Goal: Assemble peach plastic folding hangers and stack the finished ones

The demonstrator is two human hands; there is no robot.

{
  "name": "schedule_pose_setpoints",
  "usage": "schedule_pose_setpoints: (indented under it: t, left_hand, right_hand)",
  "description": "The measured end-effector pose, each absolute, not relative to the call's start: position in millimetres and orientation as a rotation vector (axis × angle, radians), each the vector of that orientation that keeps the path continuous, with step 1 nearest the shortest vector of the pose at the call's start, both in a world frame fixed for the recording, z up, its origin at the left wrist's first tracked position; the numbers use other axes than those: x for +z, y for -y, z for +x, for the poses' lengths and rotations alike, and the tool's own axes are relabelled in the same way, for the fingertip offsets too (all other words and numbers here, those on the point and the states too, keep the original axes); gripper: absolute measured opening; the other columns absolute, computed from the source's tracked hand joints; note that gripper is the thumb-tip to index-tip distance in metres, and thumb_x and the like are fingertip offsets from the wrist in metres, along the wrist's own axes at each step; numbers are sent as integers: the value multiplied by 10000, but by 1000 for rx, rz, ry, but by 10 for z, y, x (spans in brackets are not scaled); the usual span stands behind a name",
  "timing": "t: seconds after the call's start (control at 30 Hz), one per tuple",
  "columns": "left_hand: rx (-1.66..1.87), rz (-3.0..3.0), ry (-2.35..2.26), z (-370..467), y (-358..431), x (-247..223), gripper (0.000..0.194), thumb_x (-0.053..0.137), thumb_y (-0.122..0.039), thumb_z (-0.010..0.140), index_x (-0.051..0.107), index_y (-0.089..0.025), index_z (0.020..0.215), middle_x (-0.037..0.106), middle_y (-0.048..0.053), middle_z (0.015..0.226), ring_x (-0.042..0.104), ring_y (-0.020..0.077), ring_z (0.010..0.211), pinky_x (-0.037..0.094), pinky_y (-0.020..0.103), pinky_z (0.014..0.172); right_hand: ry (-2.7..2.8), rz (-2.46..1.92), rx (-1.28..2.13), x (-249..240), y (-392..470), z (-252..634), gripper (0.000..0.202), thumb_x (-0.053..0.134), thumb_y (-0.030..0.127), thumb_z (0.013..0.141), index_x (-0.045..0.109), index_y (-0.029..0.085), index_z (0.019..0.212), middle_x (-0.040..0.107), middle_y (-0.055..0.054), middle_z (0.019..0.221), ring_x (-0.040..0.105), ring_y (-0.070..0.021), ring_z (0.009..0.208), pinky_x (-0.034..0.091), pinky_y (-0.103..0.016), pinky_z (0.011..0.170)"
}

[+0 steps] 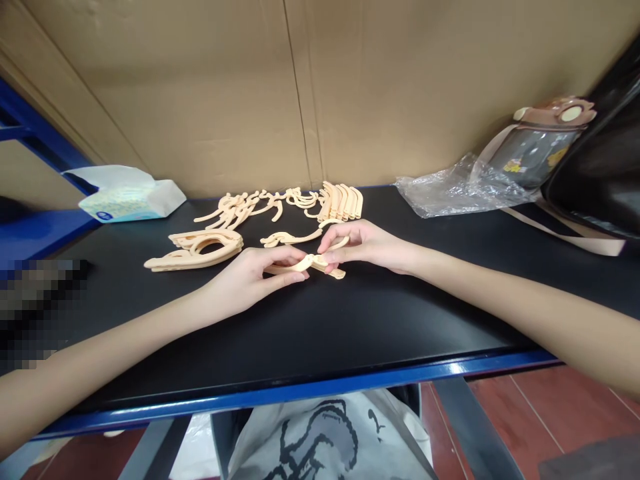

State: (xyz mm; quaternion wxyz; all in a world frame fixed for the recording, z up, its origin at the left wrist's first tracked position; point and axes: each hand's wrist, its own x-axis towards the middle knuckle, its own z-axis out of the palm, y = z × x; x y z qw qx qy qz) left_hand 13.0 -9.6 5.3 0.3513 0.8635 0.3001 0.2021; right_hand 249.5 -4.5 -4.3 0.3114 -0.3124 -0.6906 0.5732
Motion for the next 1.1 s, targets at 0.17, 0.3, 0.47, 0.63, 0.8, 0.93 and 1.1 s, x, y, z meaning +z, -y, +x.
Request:
schedule_pose_setpoints:
  t: [0.17,0.3,0.47,0.63,0.8,0.93,1.1]
  left_hand:
    - [489,2344,-797,119,102,69,209,511,-275,919,622,-183,1071,662,-1,981,617,132,866,466,246,785]
    - [463,2436,-793,119,120,99,207,472,-301,942,622,-172,1004,646,-3,919,590,127,814,429,236,728]
    - [434,2498,-757,115,139,111,219,421,-296,964,607,-183,941,628,-18,902,570,114,804,392,224,717]
    - [435,2545,-719,119,145,89,223,407,-286,969,606,-185,979,626,-4,922,577,130,868,392,235,780]
    - [442,2565,-652,122,148,68,224,396,-272,974,595,-190,1037,624,14,998,566,144,955,391,254,857]
    - [468,2595,-556,123,153,74,208,386,-242,976,584,-180,978,614,31,1075,546,144,1017,378,260,915]
    - [439,2625,-559,132,154,93,221,357,-237,981,566,-174,950,609,38,1036,544,150,1008,387,265,902]
  right_hand:
    - [1824,-794,1491,-43,41,2501,127,693,243,781,634,177,874,694,18,759,629,-93,710,445,-245,719]
    - [1804,-767,1519,-45,39,2506,141,686,220,790,639,188,919,702,19,765,633,-86,718,437,-224,693]
    - [1781,-750,1559,-38,38,2516,102,680,209,797,650,192,892,701,24,754,632,-81,702,435,-220,683]
    - [1779,-779,1542,-27,31,2520,110,708,211,764,647,183,852,686,31,740,615,-82,703,422,-225,682]
    - [1824,-737,1598,-29,32,2531,119,703,193,763,620,178,847,686,32,740,625,-88,691,449,-255,716]
    - [1870,-768,1610,-24,39,2531,171,723,215,739,595,166,843,694,6,766,632,-109,695,467,-271,692]
    - [1961,-821,1549,1,61,2504,169,716,260,745,614,153,825,693,-16,797,609,-96,678,469,-265,689]
